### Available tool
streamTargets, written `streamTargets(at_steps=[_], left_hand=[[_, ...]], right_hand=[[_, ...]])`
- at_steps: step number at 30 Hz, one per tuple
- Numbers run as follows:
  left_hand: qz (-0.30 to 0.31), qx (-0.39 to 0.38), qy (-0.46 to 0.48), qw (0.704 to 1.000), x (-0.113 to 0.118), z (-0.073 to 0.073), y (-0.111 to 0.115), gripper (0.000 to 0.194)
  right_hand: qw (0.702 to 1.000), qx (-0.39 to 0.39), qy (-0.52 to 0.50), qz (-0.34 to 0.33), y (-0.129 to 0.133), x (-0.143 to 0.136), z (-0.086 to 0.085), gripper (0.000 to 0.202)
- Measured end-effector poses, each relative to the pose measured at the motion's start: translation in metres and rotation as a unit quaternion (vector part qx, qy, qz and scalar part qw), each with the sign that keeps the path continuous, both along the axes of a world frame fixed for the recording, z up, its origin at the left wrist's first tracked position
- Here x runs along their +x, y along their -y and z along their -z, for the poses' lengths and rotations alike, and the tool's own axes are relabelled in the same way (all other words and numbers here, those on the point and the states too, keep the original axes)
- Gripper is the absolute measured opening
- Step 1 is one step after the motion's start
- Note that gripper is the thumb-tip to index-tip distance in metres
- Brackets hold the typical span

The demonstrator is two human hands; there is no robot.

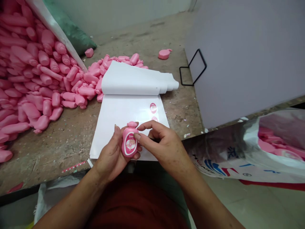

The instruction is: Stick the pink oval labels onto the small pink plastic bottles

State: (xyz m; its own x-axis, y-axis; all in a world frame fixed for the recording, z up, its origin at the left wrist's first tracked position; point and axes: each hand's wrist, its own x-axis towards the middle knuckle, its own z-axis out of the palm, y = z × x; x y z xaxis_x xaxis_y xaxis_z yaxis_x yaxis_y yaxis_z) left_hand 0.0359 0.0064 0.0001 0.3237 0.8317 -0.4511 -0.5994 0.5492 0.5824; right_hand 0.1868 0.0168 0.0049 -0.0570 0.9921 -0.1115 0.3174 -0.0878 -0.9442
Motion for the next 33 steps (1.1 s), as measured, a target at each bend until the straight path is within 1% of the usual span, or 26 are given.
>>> streamTargets(at_steps=[3, 6, 9, 12, 17, 21, 24, 26, 29, 30, 32, 33], left_hand=[[0.000, 0.006, -0.004, 1.000, -0.001, 0.002, 0.001, 0.050], [0.002, 0.024, -0.021, 0.999, -0.002, 0.003, 0.001, 0.044], [0.011, 0.042, -0.039, 0.998, -0.003, 0.003, 0.001, 0.039], [0.027, 0.050, -0.052, 0.997, -0.005, 0.002, 0.002, 0.038], [0.059, 0.047, -0.056, 0.996, -0.009, 0.001, 0.001, 0.039], [0.081, 0.034, -0.058, 0.994, -0.015, -0.002, 0.000, 0.041], [0.106, 0.026, -0.044, 0.993, -0.020, -0.004, 0.000, 0.051], [0.122, 0.025, -0.030, 0.992, -0.023, -0.005, 0.001, 0.062], [0.136, 0.016, -0.012, 0.991, -0.029, -0.005, 0.003, 0.072], [0.138, 0.012, -0.003, 0.990, -0.030, -0.004, 0.003, 0.074], [0.141, 0.005, 0.017, 0.990, -0.032, -0.002, 0.004, 0.076], [0.142, 0.003, 0.025, 0.990, -0.032, -0.001, 0.004, 0.076]], right_hand=[[0.999, 0.017, 0.030, 0.001, 0.002, -0.001, -0.001, 0.027], [0.994, 0.049, 0.101, 0.017, 0.004, -0.003, -0.001, 0.025], [0.977, 0.104, 0.183, 0.032, 0.007, -0.006, -0.004, 0.022], [0.959, 0.144, 0.241, 0.028, 0.009, -0.008, -0.006, 0.019], [0.937, 0.179, 0.300, 0.018, 0.009, -0.009, -0.005, 0.018], [0.927, 0.195, 0.321, 0.008, 0.009, -0.010, -0.004, 0.020], [0.927, 0.208, 0.311, 0.015, 0.008, -0.010, -0.004, 0.019], [0.943, 0.191, 0.272, 0.024, 0.006, -0.009, -0.003, 0.019], [0.983, 0.120, 0.139, 0.030, 0.004, -0.005, -0.001, 0.021], [0.991, 0.094, 0.091, 0.027, 0.004, -0.004, 0.000, 0.021], [0.998, 0.056, 0.016, 0.023, 0.005, -0.002, 0.001, 0.022], [0.999, 0.042, -0.004, 0.020, 0.007, -0.002, 0.001, 0.023]])
